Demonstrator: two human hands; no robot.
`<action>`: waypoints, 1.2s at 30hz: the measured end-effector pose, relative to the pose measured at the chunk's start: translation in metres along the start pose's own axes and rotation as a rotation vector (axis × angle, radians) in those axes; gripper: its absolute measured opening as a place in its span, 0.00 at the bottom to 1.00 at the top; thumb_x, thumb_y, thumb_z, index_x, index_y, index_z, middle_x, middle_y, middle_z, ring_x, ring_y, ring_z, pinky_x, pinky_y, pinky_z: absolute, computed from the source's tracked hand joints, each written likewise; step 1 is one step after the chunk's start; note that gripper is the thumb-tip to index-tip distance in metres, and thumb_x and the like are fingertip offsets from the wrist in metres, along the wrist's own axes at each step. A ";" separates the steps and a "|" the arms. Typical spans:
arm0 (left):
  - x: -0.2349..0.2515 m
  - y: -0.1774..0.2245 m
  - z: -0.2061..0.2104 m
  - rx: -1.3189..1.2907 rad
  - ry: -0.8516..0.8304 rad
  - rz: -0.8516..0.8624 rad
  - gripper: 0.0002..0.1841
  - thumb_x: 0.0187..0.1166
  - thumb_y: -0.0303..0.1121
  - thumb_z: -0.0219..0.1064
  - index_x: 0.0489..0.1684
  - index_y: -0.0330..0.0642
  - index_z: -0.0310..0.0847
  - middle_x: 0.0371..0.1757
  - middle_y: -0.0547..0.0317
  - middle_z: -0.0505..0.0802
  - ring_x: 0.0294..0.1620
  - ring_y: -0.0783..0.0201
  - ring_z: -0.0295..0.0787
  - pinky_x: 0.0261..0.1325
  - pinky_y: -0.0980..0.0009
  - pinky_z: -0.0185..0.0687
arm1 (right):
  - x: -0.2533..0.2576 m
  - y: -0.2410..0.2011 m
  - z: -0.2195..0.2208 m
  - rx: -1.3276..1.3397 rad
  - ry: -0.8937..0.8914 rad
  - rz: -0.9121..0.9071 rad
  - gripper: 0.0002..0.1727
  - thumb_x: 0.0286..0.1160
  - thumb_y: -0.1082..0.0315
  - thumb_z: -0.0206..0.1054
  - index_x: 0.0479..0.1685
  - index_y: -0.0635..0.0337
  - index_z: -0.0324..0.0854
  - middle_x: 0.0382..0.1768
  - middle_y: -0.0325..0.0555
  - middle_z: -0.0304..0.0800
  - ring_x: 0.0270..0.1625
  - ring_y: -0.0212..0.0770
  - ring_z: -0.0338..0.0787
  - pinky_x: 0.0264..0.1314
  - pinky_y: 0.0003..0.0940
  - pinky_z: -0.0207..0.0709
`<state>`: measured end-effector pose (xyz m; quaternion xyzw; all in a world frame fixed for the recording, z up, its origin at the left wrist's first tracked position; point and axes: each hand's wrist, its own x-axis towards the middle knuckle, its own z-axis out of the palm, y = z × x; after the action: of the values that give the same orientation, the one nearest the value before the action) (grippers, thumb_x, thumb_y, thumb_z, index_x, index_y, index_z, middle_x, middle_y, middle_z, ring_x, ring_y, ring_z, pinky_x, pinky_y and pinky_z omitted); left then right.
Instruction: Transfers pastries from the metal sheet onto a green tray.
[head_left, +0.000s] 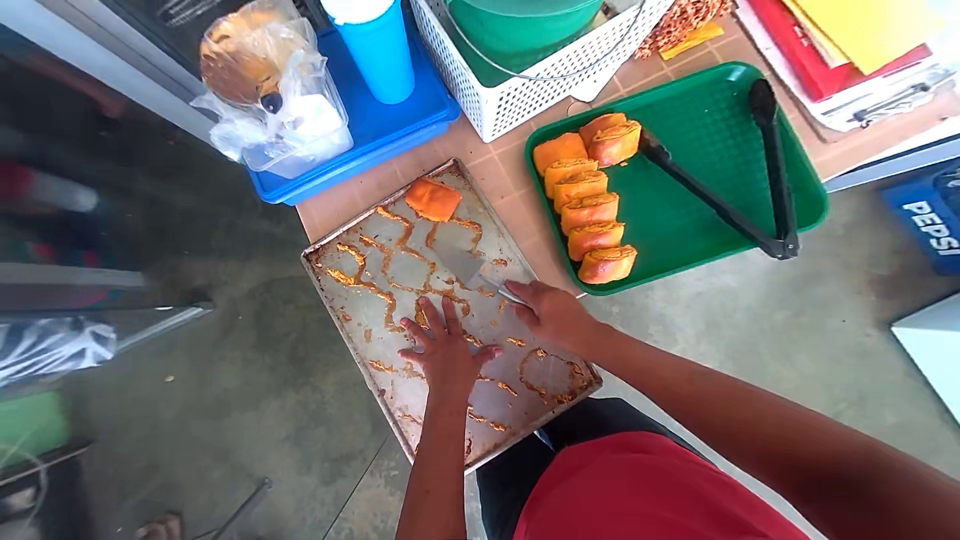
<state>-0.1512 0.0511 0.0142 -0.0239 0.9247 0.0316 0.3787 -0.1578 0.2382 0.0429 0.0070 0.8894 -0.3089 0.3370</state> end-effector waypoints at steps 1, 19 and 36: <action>0.000 0.000 -0.001 -0.001 0.004 -0.002 0.70 0.57 0.76 0.72 0.98 0.55 0.28 0.96 0.45 0.24 0.93 0.25 0.16 0.75 0.15 0.38 | -0.003 -0.004 -0.003 -0.039 -0.043 -0.004 0.28 0.95 0.60 0.51 0.90 0.59 0.64 0.67 0.66 0.83 0.68 0.63 0.85 0.72 0.56 0.75; -0.042 -0.061 0.026 -0.321 0.381 -0.135 0.66 0.52 0.64 0.84 0.96 0.48 0.48 0.95 0.33 0.40 0.93 0.24 0.32 0.78 0.20 0.45 | -0.025 0.252 -0.171 -0.008 0.677 0.625 0.71 0.58 0.47 0.87 0.97 0.60 0.36 0.86 0.86 0.46 0.85 0.90 0.50 0.73 0.88 0.52; -0.033 -0.035 0.025 -0.128 0.031 -0.173 0.69 0.55 0.70 0.79 0.98 0.60 0.32 0.96 0.39 0.27 0.93 0.24 0.21 0.76 0.18 0.44 | -0.045 0.066 -0.091 0.053 0.422 -0.013 0.44 0.61 0.65 0.86 0.81 0.66 0.71 0.63 0.69 0.81 0.56 0.64 0.85 0.57 0.63 0.80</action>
<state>-0.1080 0.0187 0.0177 -0.1285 0.9210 0.0574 0.3631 -0.1632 0.3507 0.0874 0.0744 0.9318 -0.3260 0.1411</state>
